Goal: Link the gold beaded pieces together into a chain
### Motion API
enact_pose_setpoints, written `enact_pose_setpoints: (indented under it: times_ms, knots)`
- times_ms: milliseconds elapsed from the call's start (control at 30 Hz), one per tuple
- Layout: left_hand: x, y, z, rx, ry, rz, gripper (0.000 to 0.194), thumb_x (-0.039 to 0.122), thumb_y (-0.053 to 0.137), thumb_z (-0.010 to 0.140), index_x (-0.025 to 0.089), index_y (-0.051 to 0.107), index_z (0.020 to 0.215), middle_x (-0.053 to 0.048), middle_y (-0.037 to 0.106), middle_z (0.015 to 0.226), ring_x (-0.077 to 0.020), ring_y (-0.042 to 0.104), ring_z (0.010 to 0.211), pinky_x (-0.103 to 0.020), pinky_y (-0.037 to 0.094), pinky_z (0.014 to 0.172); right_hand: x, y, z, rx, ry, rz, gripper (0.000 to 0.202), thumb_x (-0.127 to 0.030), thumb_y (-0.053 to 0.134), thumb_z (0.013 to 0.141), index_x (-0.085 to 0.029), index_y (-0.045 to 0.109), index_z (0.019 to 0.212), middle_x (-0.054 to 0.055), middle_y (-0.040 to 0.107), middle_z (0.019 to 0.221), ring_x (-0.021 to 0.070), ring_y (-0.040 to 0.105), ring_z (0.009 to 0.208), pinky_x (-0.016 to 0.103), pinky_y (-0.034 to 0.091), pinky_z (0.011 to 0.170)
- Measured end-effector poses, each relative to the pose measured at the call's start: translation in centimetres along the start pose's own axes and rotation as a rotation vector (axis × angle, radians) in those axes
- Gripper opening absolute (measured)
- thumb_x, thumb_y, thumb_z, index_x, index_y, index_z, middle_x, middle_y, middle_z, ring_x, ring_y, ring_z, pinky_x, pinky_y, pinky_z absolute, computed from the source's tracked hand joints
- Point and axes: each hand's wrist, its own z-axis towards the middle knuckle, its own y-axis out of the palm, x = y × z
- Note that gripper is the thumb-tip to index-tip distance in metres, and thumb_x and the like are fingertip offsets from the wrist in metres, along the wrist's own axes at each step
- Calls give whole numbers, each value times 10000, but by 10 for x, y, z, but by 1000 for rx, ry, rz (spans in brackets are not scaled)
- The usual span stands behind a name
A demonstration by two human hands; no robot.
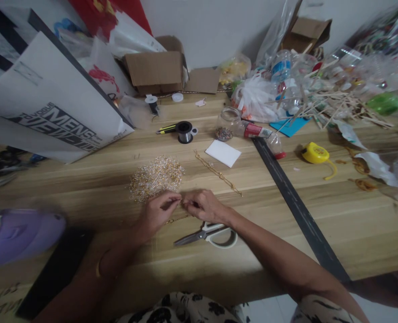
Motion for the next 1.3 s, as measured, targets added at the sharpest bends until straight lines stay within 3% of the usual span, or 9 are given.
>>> enact_pose_setpoints:
  times_ms: [1300]
  knots:
    - [3,-3,-1,-41,320,180,119,86,506,848,153,586,907,-60,672,828,-146,621,787,-278,517,736,5,3,0,31,19,1,141,-139,491,794,-159,492,655,-37,456,589,95,374,547,205,265,544]
